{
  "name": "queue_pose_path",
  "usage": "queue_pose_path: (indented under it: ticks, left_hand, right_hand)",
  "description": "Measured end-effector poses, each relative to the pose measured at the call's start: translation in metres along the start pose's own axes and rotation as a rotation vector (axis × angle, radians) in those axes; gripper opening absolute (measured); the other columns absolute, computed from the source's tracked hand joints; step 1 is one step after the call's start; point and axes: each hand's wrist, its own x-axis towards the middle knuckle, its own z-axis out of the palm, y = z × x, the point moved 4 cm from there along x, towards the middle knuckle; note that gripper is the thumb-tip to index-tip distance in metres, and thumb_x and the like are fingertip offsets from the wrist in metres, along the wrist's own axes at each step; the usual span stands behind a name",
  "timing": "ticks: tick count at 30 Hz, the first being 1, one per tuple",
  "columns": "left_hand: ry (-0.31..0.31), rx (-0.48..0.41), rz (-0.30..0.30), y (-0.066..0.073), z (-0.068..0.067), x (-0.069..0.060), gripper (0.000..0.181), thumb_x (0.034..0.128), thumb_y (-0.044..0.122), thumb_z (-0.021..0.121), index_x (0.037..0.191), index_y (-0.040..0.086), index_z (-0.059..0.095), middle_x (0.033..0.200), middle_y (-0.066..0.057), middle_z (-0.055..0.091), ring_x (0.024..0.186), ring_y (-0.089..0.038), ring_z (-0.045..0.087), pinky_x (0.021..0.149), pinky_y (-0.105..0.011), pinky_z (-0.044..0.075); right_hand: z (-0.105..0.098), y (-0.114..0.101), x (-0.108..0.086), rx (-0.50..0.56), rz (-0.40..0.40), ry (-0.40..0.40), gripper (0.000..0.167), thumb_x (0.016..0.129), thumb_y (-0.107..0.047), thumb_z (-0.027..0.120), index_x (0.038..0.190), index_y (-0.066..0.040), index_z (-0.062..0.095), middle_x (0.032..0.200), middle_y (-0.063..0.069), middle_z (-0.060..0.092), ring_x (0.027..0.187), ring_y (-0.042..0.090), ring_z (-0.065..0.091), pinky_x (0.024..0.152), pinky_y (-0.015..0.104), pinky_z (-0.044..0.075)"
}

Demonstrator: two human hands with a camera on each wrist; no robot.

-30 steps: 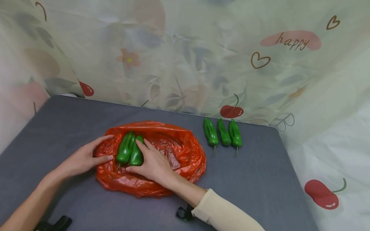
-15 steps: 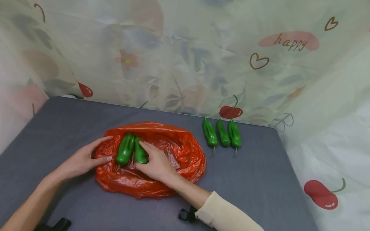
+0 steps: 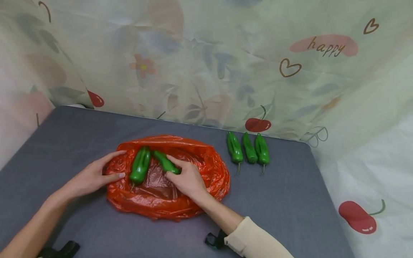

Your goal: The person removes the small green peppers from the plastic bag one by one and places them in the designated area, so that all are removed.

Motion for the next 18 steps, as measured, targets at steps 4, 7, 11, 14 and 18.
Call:
queue_pose_path:
  ticks: [4, 7, 11, 14, 18]
  left_hand:
    - [0.003, 0.011, 0.005, 0.000, 0.000, 0.000, 0.074, 0.0953, 0.031, 0.069, 0.155, 0.008, 0.030, 0.143, -0.026, 0.046, 0.124, -0.039, 0.051, 0.093, -0.045, 0.048]
    - [-0.004, -0.001, 0.000, -0.001, 0.000, 0.000, 0.075, 0.0953, 0.030, 0.069, 0.155, 0.007, 0.030, 0.143, -0.028, 0.044, 0.124, -0.040, 0.050, 0.094, -0.052, 0.046]
    - [-0.013, -0.024, -0.007, -0.001, 0.001, 0.001, 0.075, 0.0955, 0.030, 0.068, 0.155, 0.008, 0.029, 0.145, -0.029, 0.042, 0.124, -0.041, 0.050, 0.095, -0.055, 0.046]
    - [-0.014, -0.029, -0.009, -0.002, 0.001, 0.001, 0.075, 0.0956, 0.030, 0.068, 0.155, 0.008, 0.028, 0.145, -0.029, 0.041, 0.125, -0.042, 0.049, 0.095, -0.056, 0.045]
    - [-0.014, -0.030, -0.004, -0.003, 0.001, 0.001, 0.075, 0.0957, 0.030, 0.068, 0.156, 0.008, 0.028, 0.145, -0.029, 0.042, 0.125, -0.042, 0.050, 0.095, -0.056, 0.046]
  right_hand:
    - [-0.006, 0.000, -0.006, 0.029, 0.004, 0.020, 0.055, 0.084, -0.015, 0.068, 0.136, -0.032, 0.062, 0.067, -0.003, 0.062, 0.045, 0.007, 0.045, 0.044, 0.023, 0.039]
    - [-0.011, 0.000, -0.011, 0.062, -0.002, 0.036, 0.052, 0.084, -0.016, 0.070, 0.133, -0.034, 0.064, 0.074, -0.004, 0.065, 0.049, 0.008, 0.049, 0.047, 0.023, 0.041]
    - [-0.021, 0.000, -0.018, 0.109, -0.025, 0.061, 0.046, 0.086, -0.020, 0.074, 0.129, -0.035, 0.067, 0.093, -0.002, 0.070, 0.060, 0.009, 0.057, 0.053, 0.025, 0.047]
    - [-0.029, 0.001, -0.023, 0.148, -0.039, 0.062, 0.044, 0.088, -0.022, 0.076, 0.129, -0.035, 0.067, 0.104, 0.001, 0.070, 0.068, 0.010, 0.062, 0.056, 0.025, 0.050]
    - [-0.040, 0.003, -0.029, 0.214, -0.074, 0.057, 0.044, 0.090, -0.022, 0.075, 0.132, -0.032, 0.065, 0.108, 0.006, 0.070, 0.072, 0.013, 0.065, 0.058, 0.026, 0.051]
